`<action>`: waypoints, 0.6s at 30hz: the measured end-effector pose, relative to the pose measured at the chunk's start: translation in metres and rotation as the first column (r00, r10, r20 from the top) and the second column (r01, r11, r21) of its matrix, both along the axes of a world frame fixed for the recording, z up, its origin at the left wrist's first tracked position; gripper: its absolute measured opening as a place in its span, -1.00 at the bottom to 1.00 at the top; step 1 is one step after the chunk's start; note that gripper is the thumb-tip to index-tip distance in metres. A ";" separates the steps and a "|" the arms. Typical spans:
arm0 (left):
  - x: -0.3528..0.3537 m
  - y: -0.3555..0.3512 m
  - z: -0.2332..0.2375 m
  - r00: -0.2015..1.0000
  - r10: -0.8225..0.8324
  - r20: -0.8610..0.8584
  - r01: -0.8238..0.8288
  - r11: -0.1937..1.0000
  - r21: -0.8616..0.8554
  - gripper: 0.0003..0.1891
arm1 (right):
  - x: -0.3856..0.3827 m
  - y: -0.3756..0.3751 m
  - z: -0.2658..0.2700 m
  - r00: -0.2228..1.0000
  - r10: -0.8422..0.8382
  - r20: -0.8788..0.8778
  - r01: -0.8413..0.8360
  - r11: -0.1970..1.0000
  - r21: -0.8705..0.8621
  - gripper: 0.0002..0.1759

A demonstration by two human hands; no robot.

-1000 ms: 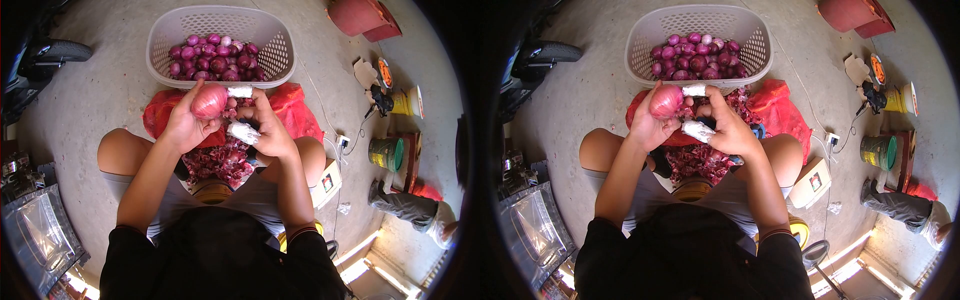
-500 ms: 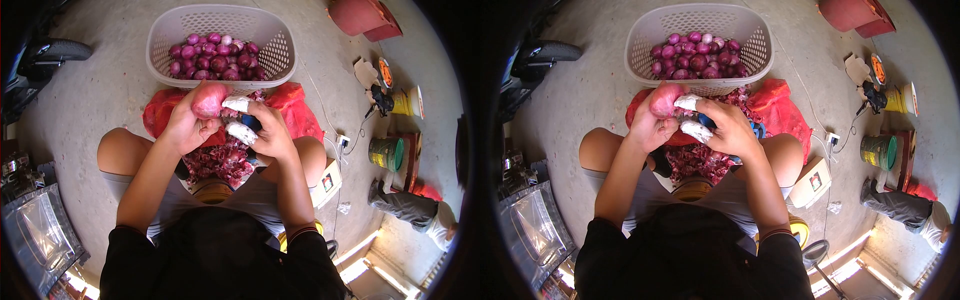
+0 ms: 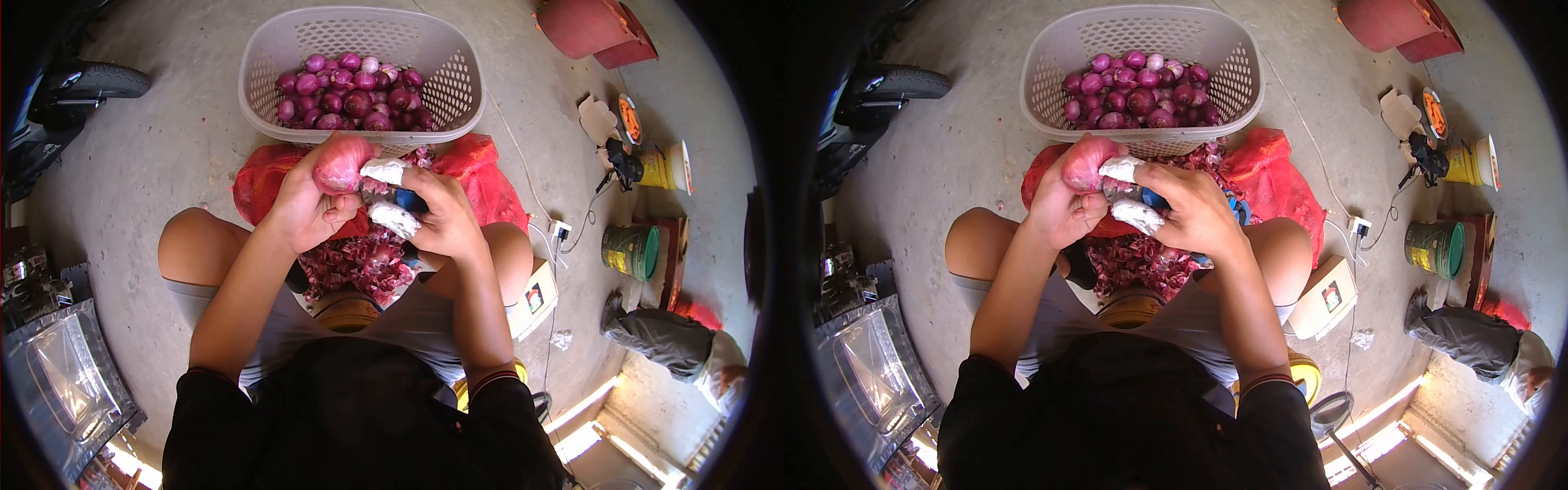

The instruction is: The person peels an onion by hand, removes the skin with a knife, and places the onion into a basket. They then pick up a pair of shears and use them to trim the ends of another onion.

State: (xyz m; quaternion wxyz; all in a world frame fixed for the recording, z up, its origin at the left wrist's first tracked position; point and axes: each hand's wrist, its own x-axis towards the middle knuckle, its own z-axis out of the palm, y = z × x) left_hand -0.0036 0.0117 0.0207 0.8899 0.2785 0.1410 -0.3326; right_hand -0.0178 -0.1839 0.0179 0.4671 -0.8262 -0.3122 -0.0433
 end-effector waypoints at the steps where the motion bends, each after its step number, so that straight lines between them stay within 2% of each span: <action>1: 0.000 0.000 0.000 1.000 -0.003 -0.003 0.003 1.000 -0.011 -0.63 | 0.000 0.000 0.001 1.000 0.000 -0.003 -0.001 1.000 -0.009 -0.46; 9: -0.001 0.001 -0.004 1.000 0.005 -0.008 -0.005 0.999 -0.050 -0.61 | 0.002 0.000 -0.001 1.000 0.029 -0.006 -0.029 1.000 0.002 -0.50; 18: 0.001 0.002 -0.008 0.998 -0.057 0.020 0.059 0.995 -0.086 -0.58 | 0.002 -0.004 -0.003 0.996 0.059 -0.060 -0.056 0.997 0.059 -0.57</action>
